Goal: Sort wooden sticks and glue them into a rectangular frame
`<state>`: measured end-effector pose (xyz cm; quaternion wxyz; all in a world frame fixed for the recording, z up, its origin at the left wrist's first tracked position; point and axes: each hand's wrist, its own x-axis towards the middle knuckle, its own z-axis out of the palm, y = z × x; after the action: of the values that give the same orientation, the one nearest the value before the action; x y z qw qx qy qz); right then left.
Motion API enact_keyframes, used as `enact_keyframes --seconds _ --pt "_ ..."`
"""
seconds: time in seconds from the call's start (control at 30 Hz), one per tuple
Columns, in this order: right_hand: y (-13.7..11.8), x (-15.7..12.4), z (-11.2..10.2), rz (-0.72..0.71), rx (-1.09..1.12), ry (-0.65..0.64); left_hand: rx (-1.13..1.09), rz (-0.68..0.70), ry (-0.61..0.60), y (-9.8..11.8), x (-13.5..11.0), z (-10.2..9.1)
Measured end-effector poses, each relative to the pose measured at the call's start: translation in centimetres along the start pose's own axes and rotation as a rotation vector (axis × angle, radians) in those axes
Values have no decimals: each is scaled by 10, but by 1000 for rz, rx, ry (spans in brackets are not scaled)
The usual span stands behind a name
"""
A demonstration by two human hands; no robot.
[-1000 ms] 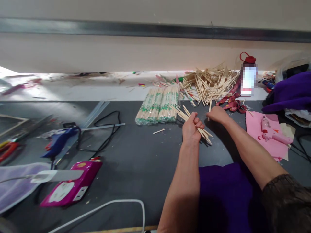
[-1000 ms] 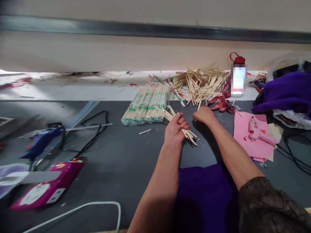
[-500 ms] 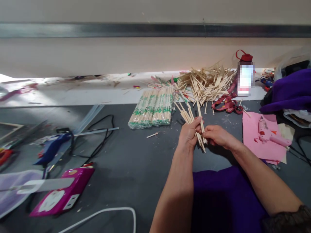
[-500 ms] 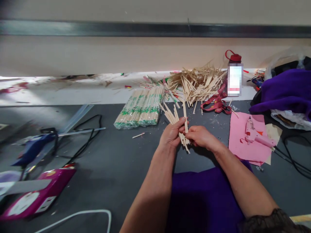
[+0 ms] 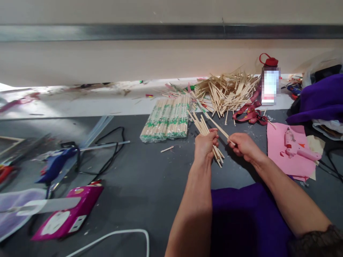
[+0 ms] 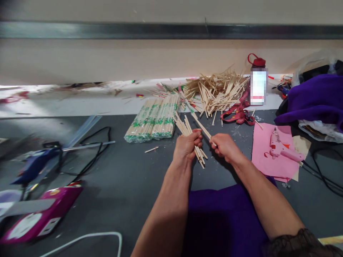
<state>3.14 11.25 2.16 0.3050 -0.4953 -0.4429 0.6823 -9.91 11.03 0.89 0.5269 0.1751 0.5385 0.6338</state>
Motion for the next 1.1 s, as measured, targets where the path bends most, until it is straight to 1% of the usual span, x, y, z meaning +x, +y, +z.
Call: enact_keyframes --seconds 0.07,0.13,0.17,0.27,0.33,0.37,0.43,0.5,0.57,0.67,0.77,0.83,0.93,1.1 --pt "2 4 -5 -30 -15 74 -15 8 23 -1 -1 1" --pt "5 7 -7 -100 -101 135 -50 24 47 -2 0 1" --pt "8 8 -7 -143 -166 138 -72 29 52 -2 0 2" --pt "12 7 -3 -251 -379 58 -132 21 27 -1 2 2" --pt "13 4 -1 -279 -474 0 -153 -9 18 0 3 1" --pt "12 3 -2 -265 -502 -27 -158 -20 31 0 3 1" --pt "11 3 -5 -184 -520 -78 -164 -17 83 1 4 0" --pt "10 4 -9 -100 -505 -122 -162 22 138 1 4 0" --pt "10 6 -12 -80 -487 -148 -148 75 175 1 4 0" --pt "9 8 -13 -105 -555 -99 -120 139 183 1 1 2" --pt "7 8 -10 -145 -739 18 -82 198 131 1 -6 7" --pt "5 7 -9 -183 -821 66 -64 237 88 2 -12 10" --pt "4 6 -10 -240 -806 79 -73 273 63 4 -15 12" --pt "16 12 -12 -264 -557 34 -112 290 135 5 -13 10"
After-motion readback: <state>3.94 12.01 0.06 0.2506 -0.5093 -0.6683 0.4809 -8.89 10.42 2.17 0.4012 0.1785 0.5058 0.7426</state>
